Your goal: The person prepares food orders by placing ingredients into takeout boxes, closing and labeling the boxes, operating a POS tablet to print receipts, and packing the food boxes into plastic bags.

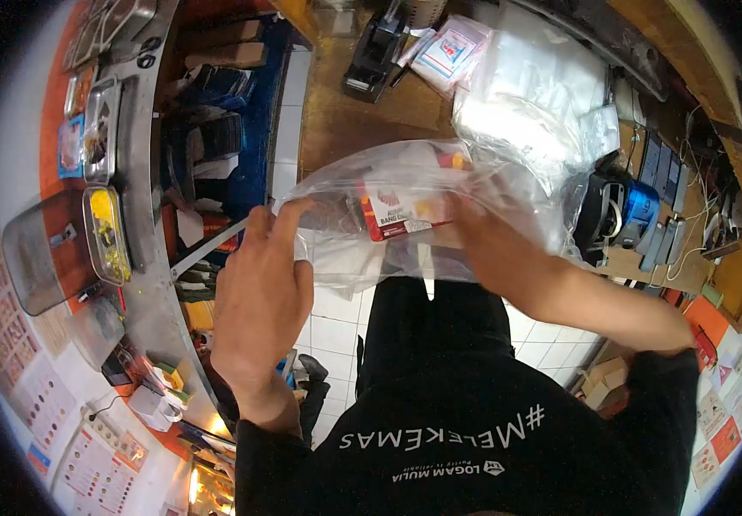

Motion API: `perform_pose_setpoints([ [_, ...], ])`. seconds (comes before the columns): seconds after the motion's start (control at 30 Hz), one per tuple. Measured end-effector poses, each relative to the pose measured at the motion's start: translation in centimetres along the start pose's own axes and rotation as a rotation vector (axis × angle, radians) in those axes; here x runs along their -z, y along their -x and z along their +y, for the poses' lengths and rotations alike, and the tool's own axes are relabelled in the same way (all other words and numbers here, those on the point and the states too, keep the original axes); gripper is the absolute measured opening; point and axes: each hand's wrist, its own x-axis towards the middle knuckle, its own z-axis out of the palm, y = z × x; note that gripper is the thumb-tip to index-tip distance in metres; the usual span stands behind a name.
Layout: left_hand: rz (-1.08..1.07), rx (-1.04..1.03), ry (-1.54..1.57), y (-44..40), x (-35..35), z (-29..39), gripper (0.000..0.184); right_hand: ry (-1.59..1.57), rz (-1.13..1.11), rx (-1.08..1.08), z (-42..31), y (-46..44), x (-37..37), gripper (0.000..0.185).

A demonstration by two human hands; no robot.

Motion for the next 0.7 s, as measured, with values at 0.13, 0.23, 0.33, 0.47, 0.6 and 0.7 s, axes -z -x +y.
perform_pose_setpoints([
  [0.13,0.179,0.014,0.061,1.0,1.4,1.1,0.027,-0.317,-0.473,-0.132,2.6,2.7,8.6,0.030],
  [0.23,0.199,-0.106,0.635,1.8,2.4,0.2,0.027,-0.391,-0.220,0.026,2.5,3.5,9.9,0.016],
  [0.33,0.189,-0.230,0.875,1.9,-0.4,-1.2,0.033,-0.442,0.037,0.032,3.4,6.3,10.7,0.016],
  [0.47,0.390,-0.267,0.683,1.1,-3.6,-4.3,0.087,-1.079,0.770,-0.489,6.8,10.7,5.0,0.045],
  [0.6,0.236,-0.276,0.459,-3.9,-16.2,-6.4,0.138,-1.037,0.291,-0.590,3.5,5.5,-6.7,0.083],
  [0.7,0.143,-0.245,0.837,-7.2,-21.6,-3.1,0.122,-1.189,0.808,-0.414,-3.6,-4.3,-15.6,0.093],
])
